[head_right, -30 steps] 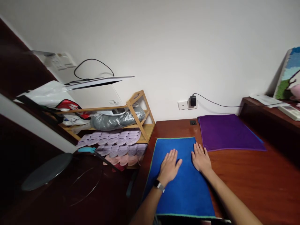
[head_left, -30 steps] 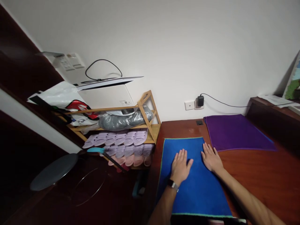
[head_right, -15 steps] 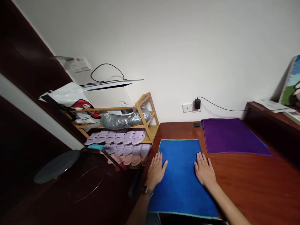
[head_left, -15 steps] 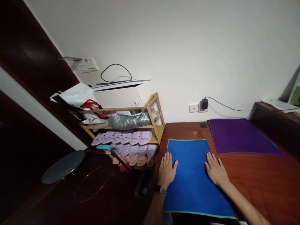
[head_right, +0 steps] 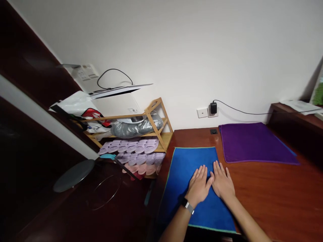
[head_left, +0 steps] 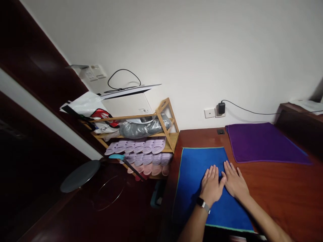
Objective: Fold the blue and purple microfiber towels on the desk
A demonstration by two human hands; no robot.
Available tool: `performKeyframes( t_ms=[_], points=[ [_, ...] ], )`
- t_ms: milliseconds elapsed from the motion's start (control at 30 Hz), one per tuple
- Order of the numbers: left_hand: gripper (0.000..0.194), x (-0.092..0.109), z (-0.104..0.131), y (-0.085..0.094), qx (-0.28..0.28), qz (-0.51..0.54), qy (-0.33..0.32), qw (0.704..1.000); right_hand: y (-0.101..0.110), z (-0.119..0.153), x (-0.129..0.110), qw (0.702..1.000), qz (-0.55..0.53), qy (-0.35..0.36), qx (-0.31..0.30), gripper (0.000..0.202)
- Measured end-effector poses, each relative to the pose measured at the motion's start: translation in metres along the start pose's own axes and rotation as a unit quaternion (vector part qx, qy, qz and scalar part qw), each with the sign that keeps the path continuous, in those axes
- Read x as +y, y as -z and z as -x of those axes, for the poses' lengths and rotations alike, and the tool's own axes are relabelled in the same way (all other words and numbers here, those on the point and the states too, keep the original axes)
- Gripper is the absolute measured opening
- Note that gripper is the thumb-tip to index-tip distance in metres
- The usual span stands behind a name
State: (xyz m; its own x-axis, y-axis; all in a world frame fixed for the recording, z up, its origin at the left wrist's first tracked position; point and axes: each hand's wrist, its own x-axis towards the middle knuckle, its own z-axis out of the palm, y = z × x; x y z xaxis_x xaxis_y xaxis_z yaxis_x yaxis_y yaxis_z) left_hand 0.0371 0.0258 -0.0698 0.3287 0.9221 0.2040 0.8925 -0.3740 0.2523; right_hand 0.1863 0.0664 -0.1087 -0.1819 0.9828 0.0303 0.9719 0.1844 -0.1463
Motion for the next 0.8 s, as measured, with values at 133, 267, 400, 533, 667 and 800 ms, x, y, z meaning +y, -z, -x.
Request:
performKeyframes(
  t_ms=[133,267,400,533,667,800],
  points=[
    [0.068,-0.054,0.036,0.01,-0.004,-0.041,0.042,0.998,-0.004,-0.001,0.0,1.0,-0.006,-0.015,0.004,0.071],
    [0.064,-0.117,0.084,0.031,0.02,-0.101,0.132,0.986,-0.002,-0.004,-0.003,1.0,0.001,-0.023,-0.005,0.072],
    [0.062,-0.135,0.101,0.032,0.054,-0.119,0.14,0.981,0.007,0.0,-0.003,0.999,0.007,-0.03,-0.014,0.071],
    [0.064,-0.133,0.097,0.023,0.071,-0.121,0.134,0.981,0.007,0.025,0.0,1.0,-0.006,-0.014,0.003,0.072],
    [0.065,-0.138,0.097,0.024,0.082,-0.128,0.126,0.98,0.001,0.049,-0.002,1.0,-0.017,-0.007,-0.003,0.073],
    [0.06,-0.119,0.091,0.032,0.108,-0.132,0.121,0.978,0.005,0.054,-0.008,1.0,-0.022,-0.01,-0.014,0.072]
  ],
)
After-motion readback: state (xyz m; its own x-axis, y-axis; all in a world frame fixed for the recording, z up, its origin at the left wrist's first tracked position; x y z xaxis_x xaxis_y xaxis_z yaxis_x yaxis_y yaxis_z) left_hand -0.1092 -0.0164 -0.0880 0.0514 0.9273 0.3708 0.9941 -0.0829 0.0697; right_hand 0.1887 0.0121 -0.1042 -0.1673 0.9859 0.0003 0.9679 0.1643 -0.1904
